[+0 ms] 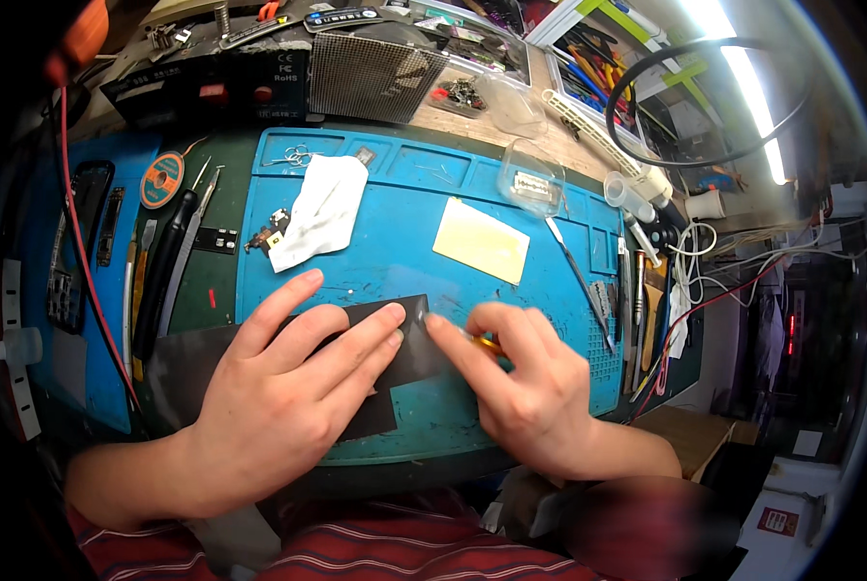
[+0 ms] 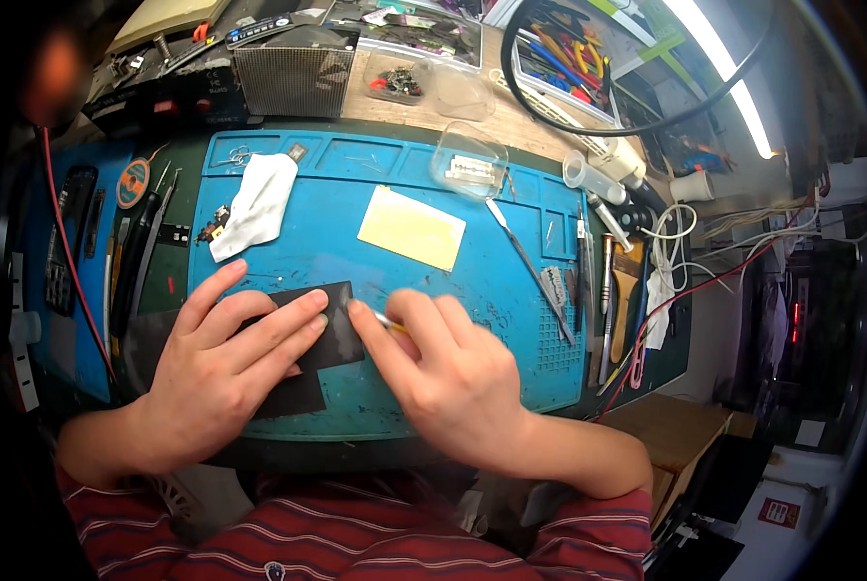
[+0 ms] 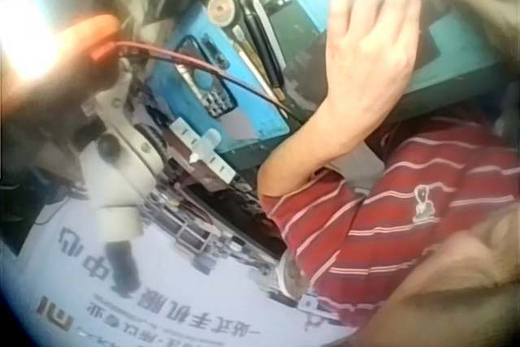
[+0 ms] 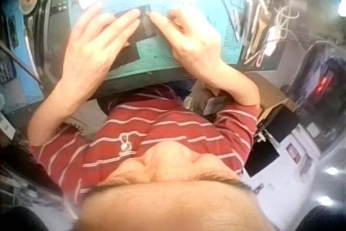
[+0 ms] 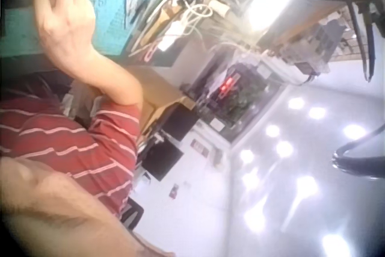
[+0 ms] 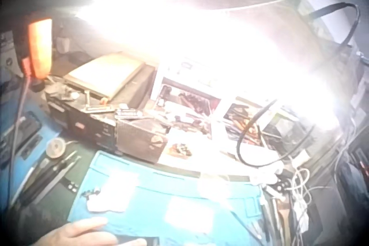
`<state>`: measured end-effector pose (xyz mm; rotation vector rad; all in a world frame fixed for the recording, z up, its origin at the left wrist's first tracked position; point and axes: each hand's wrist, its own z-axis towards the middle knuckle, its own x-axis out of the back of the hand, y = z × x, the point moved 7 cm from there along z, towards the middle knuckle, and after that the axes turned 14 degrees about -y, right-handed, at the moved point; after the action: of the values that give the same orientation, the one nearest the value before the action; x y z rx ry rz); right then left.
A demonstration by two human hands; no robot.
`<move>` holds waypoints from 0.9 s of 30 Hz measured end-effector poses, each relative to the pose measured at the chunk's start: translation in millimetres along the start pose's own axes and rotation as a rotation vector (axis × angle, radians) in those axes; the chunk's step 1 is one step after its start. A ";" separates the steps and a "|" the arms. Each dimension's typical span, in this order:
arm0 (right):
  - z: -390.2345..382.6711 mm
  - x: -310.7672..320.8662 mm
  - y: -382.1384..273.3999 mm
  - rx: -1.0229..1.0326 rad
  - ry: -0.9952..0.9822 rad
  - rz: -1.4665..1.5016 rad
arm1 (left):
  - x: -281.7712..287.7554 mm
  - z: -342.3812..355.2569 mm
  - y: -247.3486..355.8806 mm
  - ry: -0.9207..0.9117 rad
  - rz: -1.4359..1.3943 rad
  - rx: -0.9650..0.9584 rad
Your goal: The person sharpens a small metal tool on a dark rectangular sharpening stone placed on a blue workbench. They repeatedly rub the tool's edge against the stone, occasionally wiping the tool with a white cloth and adjusting its position.
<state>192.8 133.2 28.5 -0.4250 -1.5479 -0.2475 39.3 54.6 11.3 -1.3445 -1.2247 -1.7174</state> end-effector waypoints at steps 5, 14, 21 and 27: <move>-2.8 -1.0 -0.7 0.000 0.027 -0.013 | 1.2 1.2 -0.1 -0.006 0.003 0.003; -8.6 -1.2 -1.7 0.002 0.034 -0.023 | -0.4 -0.4 0.0 -0.002 0.001 -0.004; -9.1 -0.1 -2.2 -0.007 0.028 -0.029 | 1.0 0.4 -0.3 -0.002 0.000 -0.003; -3.4 0.3 -0.3 -0.009 0.029 -0.030 | 1.7 0.9 0.4 0.015 0.009 -0.004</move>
<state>195.7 131.5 28.9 -0.4034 -1.5260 -0.2827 39.5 55.4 13.1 -1.3356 -1.2061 -1.7216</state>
